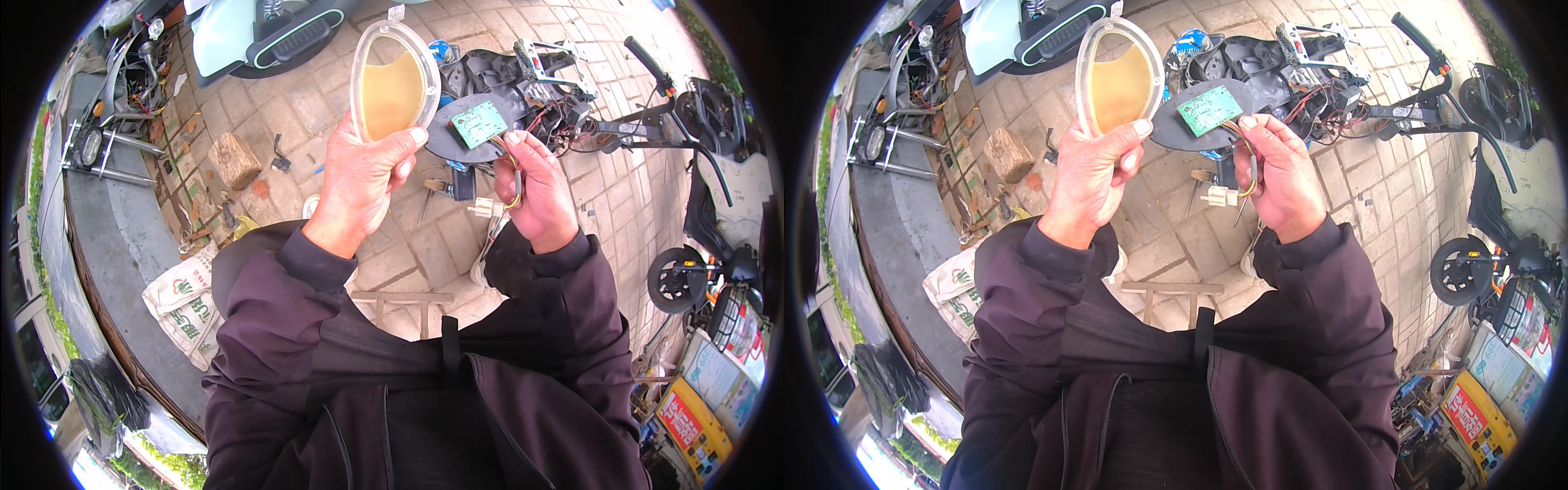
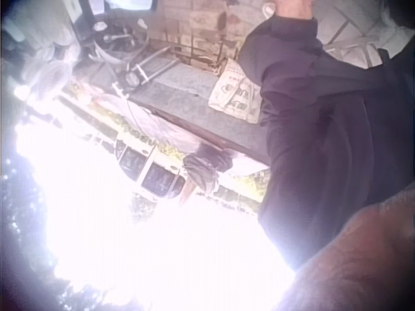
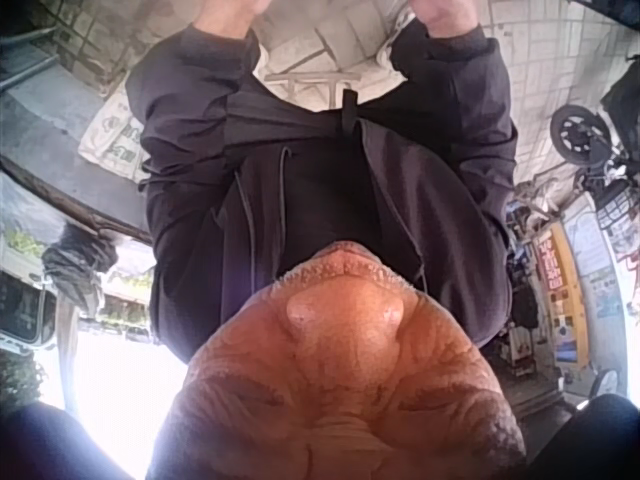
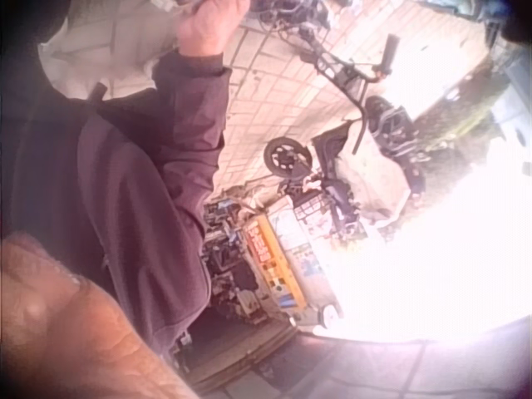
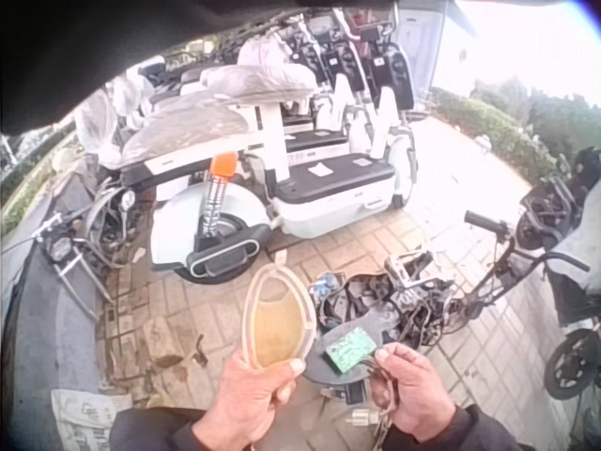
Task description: The person uses a screwdriver to remove screws from a small electronic component, then separates the circuit board from its housing. The person continues to unscrew and separate parts of the component.
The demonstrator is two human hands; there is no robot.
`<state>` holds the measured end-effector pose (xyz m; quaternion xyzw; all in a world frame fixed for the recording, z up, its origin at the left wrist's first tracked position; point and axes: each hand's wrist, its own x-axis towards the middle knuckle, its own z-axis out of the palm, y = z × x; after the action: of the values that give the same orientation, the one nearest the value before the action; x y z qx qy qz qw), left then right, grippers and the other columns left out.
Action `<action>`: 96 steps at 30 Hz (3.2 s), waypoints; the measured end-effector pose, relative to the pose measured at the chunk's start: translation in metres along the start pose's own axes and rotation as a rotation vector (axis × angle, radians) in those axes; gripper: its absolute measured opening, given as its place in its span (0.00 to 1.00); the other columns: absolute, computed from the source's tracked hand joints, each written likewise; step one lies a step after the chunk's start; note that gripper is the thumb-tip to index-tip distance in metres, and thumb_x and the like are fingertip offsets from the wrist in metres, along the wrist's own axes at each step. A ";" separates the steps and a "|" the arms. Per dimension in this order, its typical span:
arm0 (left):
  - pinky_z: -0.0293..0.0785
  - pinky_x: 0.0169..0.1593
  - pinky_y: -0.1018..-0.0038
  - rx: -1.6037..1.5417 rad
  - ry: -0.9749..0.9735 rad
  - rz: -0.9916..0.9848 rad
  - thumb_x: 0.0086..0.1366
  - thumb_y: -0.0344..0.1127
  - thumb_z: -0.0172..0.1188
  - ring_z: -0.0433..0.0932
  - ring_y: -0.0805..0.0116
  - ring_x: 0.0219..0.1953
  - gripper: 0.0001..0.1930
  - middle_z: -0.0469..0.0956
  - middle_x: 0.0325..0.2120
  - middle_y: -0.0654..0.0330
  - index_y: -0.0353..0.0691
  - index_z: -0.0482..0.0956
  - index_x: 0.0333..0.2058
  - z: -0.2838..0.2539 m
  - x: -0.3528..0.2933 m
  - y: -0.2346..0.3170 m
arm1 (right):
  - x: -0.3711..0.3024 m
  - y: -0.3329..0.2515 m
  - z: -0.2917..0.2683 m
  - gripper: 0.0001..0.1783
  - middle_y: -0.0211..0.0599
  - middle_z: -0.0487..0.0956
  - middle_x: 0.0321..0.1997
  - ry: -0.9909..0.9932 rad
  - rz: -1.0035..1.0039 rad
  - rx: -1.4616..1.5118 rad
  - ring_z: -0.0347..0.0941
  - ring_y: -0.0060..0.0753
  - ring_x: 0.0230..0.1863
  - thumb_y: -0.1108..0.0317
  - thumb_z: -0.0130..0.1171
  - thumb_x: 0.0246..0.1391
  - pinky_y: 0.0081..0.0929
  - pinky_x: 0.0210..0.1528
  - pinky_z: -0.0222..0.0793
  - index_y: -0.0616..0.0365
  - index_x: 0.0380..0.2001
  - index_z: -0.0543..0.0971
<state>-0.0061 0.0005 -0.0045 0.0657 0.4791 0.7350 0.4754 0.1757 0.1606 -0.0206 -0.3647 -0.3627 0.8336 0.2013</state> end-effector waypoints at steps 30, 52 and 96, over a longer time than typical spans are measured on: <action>0.63 0.24 0.83 -0.015 -0.134 -0.069 0.68 0.30 0.72 0.70 0.82 0.21 0.19 0.85 0.34 0.61 0.36 0.76 0.54 0.011 -0.004 0.003 | -0.013 0.008 0.009 0.14 0.23 0.72 0.32 -0.544 0.208 0.690 0.56 0.18 0.18 0.60 0.51 0.78 0.22 0.18 0.58 0.58 0.54 0.75; 0.65 0.26 0.80 -0.001 -0.192 -0.111 0.70 0.29 0.69 0.70 0.81 0.23 0.17 0.83 0.37 0.63 0.36 0.77 0.54 0.005 -0.007 0.006 | -0.004 -0.034 -0.002 0.12 0.28 0.73 0.24 -0.265 -0.170 0.140 0.56 0.17 0.14 0.61 0.59 0.74 0.20 0.14 0.52 0.59 0.48 0.78; 0.60 0.21 0.77 -0.246 0.124 -0.025 0.79 0.48 0.58 0.72 0.74 0.22 0.17 0.81 0.33 0.60 0.40 0.77 0.54 -0.052 -0.030 0.059 | -0.002 -0.041 -0.028 0.15 0.21 0.75 0.31 0.121 -0.340 -0.290 0.59 0.12 0.23 0.67 0.61 0.73 0.18 0.24 0.52 0.59 0.58 0.81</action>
<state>-0.0561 -0.0611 0.0243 -0.0447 0.4147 0.7847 0.4586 0.2015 0.1995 -0.0019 -0.3727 -0.5222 0.7035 0.3058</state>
